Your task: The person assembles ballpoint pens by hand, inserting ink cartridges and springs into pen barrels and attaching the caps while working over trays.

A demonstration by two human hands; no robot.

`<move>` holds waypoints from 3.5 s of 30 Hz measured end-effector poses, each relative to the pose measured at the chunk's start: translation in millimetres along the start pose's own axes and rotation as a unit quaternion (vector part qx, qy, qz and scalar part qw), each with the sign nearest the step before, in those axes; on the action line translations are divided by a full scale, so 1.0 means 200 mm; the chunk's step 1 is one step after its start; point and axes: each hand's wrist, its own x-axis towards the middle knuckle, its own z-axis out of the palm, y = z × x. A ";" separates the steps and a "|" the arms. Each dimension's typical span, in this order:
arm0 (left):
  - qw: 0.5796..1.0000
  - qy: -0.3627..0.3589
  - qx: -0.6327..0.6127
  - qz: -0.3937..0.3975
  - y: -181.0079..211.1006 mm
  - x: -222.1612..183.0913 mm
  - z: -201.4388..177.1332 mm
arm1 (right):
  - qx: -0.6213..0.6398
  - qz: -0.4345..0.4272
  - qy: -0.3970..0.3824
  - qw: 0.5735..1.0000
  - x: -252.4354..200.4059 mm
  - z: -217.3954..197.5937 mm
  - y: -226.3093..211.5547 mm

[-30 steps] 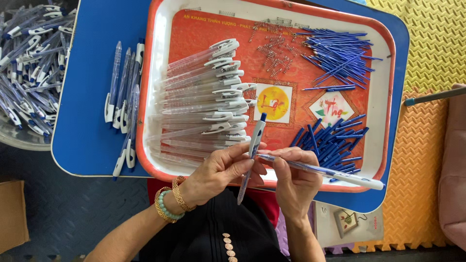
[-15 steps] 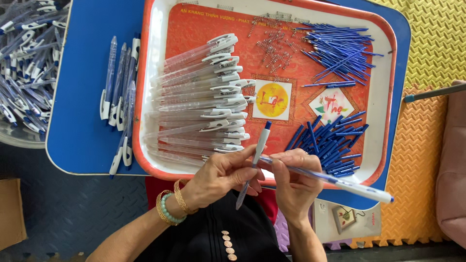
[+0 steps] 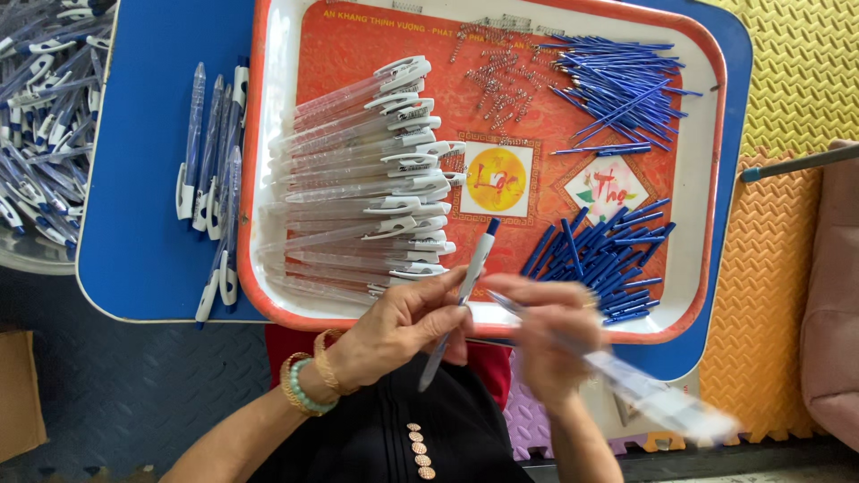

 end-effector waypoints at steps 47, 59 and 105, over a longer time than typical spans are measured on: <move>0.984 -0.111 0.031 -0.136 0.11 -0.05 -0.06 | -0.033 0.338 -0.103 0.935 0.36 -0.36 0.18; 0.985 -0.093 0.037 -0.139 0.17 -0.06 -0.08 | -0.312 0.196 0.055 0.928 0.90 -0.84 0.45; 0.541 0.184 0.777 0.263 0.78 0.03 -1.10 | -0.348 0.093 -0.231 0.904 0.85 -0.11 0.24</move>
